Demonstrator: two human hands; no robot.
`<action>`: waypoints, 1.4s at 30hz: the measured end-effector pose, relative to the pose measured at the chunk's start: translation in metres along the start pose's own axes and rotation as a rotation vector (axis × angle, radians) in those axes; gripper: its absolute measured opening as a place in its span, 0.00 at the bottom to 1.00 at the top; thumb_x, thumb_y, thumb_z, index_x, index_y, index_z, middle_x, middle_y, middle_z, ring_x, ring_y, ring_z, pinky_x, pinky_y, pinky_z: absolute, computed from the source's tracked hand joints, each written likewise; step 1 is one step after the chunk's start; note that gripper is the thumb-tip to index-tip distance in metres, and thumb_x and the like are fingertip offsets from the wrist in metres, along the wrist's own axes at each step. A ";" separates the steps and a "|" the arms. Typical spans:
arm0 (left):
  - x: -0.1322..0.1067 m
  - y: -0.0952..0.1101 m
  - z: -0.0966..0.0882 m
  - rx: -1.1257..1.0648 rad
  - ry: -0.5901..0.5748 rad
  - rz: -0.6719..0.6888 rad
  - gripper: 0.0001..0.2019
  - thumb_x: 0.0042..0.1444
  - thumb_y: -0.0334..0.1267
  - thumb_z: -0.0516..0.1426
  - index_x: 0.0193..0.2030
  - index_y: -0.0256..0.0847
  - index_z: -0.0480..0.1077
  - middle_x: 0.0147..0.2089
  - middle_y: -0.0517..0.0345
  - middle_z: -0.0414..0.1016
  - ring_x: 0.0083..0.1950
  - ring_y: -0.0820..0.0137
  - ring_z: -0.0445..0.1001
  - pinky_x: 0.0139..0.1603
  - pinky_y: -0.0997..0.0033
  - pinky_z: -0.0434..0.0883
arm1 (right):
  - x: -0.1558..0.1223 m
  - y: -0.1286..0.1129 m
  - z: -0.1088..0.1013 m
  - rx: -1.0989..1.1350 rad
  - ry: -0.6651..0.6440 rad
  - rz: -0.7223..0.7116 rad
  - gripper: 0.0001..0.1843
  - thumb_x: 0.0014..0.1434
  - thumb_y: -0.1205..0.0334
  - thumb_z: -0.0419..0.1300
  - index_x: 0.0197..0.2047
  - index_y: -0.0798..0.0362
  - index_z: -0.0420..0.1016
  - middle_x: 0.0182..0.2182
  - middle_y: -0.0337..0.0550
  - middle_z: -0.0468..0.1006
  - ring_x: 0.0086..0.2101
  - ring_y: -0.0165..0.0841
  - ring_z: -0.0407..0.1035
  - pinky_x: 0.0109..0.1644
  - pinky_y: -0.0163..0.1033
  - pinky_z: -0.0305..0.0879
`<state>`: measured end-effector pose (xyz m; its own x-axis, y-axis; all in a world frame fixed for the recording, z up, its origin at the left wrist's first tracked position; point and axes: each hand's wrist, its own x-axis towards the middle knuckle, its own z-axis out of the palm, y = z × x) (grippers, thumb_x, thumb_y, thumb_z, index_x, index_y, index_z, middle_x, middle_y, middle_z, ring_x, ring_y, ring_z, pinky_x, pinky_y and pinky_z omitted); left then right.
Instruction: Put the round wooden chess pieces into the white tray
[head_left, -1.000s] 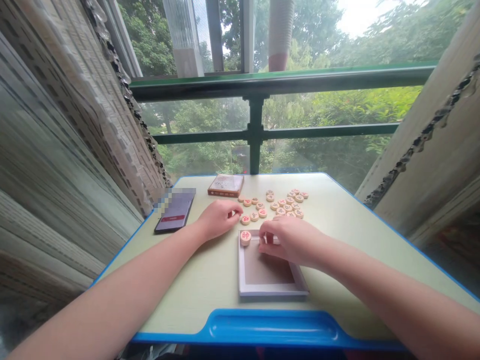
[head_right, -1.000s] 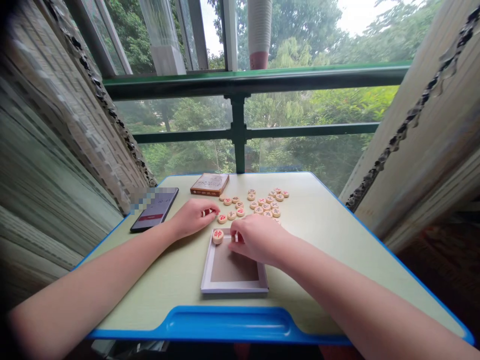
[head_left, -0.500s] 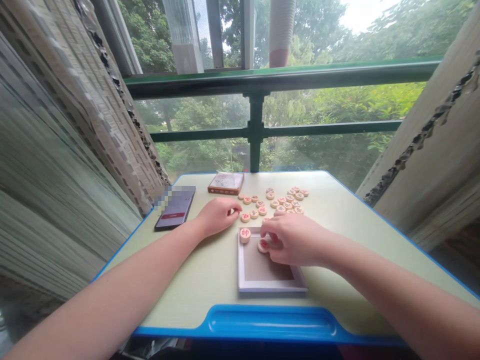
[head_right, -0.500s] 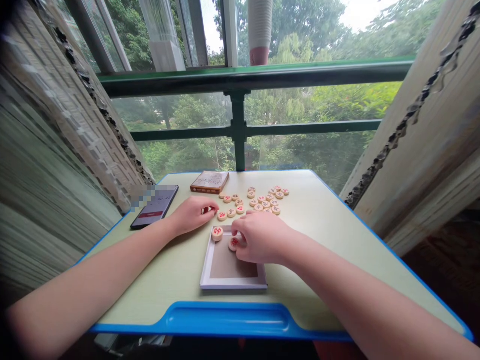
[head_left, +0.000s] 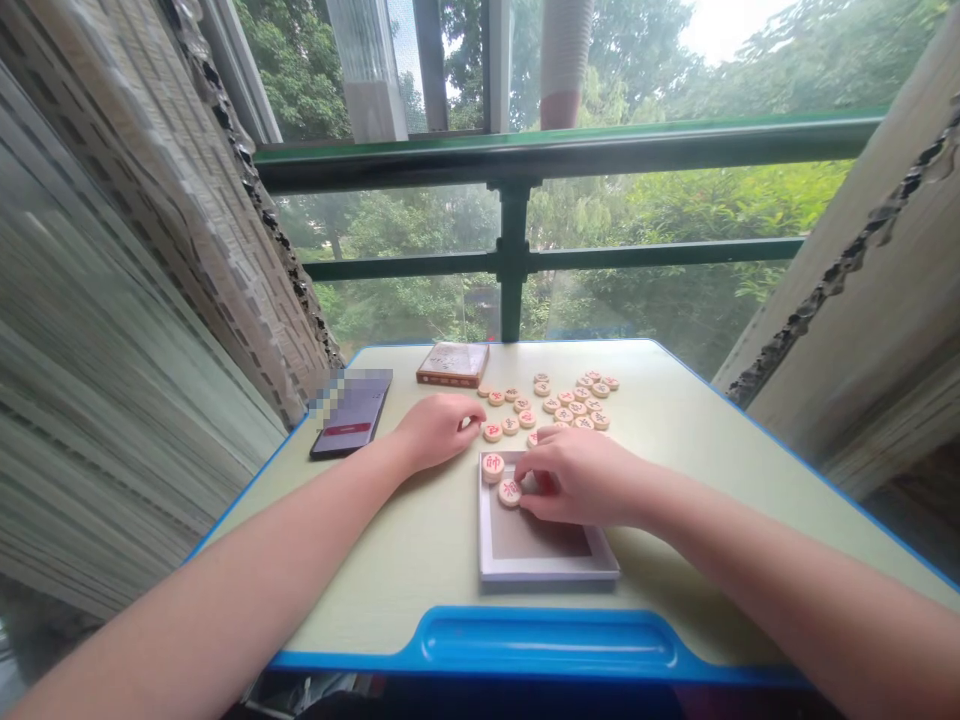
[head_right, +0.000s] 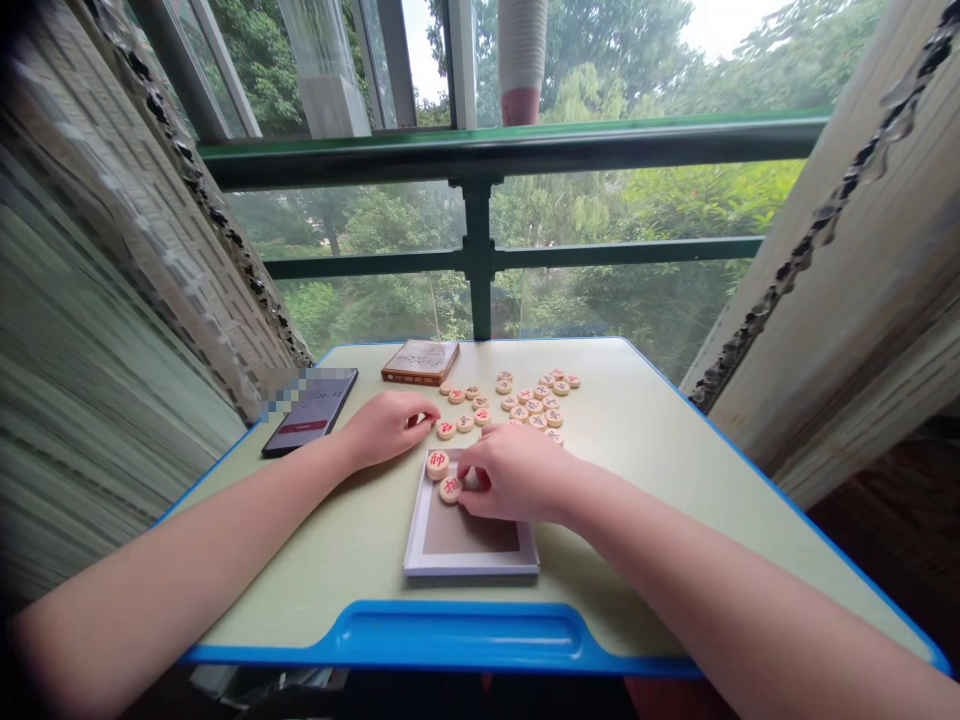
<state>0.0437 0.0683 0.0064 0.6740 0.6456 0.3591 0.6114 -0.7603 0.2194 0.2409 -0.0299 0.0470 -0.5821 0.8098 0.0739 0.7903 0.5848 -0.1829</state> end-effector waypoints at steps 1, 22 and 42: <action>0.000 0.000 0.000 0.010 -0.001 0.006 0.09 0.53 0.34 0.52 0.36 0.40 0.74 0.35 0.58 0.77 0.36 0.70 0.72 0.37 0.72 0.65 | 0.000 0.000 0.000 0.006 -0.004 -0.013 0.05 0.48 0.62 0.60 0.27 0.51 0.77 0.21 0.39 0.71 0.24 0.28 0.60 0.27 0.32 0.50; 0.002 -0.002 0.005 0.008 0.010 0.017 0.10 0.53 0.32 0.50 0.33 0.40 0.73 0.33 0.58 0.76 0.34 0.70 0.71 0.36 0.73 0.65 | 0.004 0.004 0.023 -0.051 0.152 -0.125 0.10 0.53 0.58 0.60 0.23 0.50 0.76 0.18 0.39 0.71 0.27 0.29 0.62 0.27 0.34 0.48; 0.014 0.006 0.008 0.200 -0.059 -0.332 0.14 0.56 0.32 0.45 0.33 0.38 0.72 0.36 0.50 0.77 0.39 0.65 0.74 0.39 0.69 0.67 | 0.000 -0.003 0.013 -0.038 0.154 -0.100 0.07 0.48 0.62 0.60 0.21 0.53 0.71 0.18 0.39 0.70 0.25 0.29 0.62 0.26 0.32 0.50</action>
<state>0.0601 0.0735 0.0058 0.4450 0.8617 0.2441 0.8651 -0.4840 0.1315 0.2359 -0.0328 0.0348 -0.6240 0.7438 0.2397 0.7386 0.6615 -0.1299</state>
